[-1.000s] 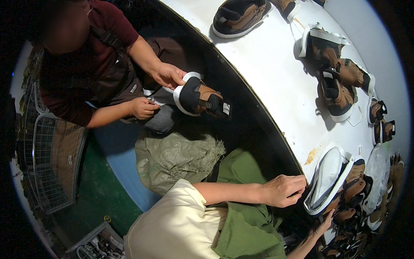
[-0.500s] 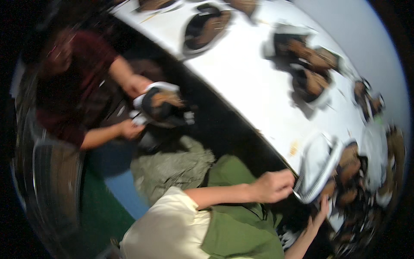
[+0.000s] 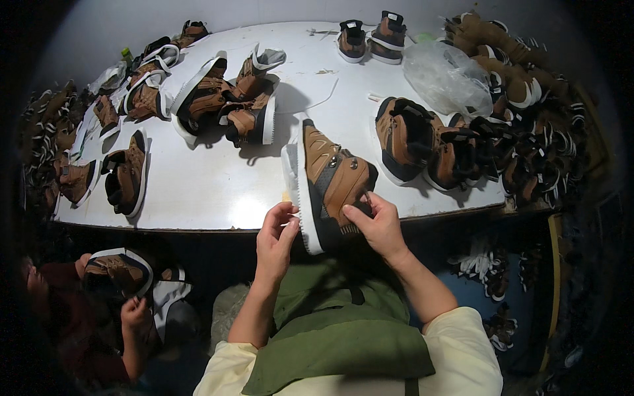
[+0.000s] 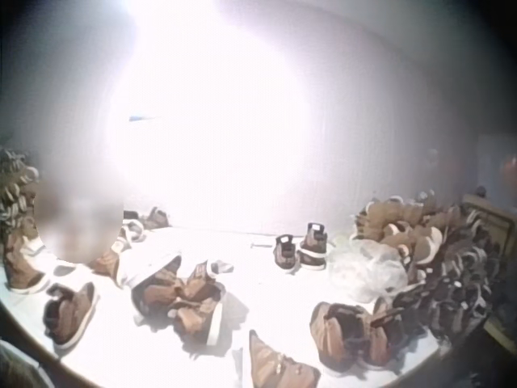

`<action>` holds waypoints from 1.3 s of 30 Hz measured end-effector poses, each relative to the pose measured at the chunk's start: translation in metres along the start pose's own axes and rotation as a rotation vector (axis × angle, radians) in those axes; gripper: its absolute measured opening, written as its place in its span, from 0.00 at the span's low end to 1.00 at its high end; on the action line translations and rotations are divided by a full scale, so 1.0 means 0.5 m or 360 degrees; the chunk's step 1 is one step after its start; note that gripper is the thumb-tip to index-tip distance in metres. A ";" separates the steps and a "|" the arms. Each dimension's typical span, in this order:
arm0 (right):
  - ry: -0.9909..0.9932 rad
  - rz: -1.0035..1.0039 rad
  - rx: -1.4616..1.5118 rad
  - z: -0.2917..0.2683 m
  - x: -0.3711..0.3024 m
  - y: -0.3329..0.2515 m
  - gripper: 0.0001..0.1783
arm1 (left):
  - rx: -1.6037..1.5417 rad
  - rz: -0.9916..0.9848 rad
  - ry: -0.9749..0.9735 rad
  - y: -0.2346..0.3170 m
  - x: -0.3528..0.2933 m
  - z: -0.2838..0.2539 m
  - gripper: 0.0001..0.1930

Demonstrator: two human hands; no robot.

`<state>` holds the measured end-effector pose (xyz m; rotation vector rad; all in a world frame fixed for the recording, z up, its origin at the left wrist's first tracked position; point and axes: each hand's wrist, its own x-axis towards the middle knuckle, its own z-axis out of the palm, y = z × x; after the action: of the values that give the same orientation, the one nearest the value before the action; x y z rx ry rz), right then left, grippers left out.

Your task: The person assembles brown and black shoes at a white worktable. They attach white midsole pieces to the shoe uppers, press and adjust the seams, and inspect the fit. Another worker nearby performs similar assembly steps on separate shoes.

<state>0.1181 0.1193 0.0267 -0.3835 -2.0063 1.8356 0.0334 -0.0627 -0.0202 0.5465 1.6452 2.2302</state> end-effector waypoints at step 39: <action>-0.0002 0.0102 0.0008 -0.021 0.076 0.009 0.12 | -0.0046 -0.0263 -0.0099 0.008 0.006 0.070 0.35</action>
<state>0.0888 0.1462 0.0269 -0.4505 -2.0118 1.8787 0.0473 -0.0329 -0.0067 0.4500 1.5647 2.0938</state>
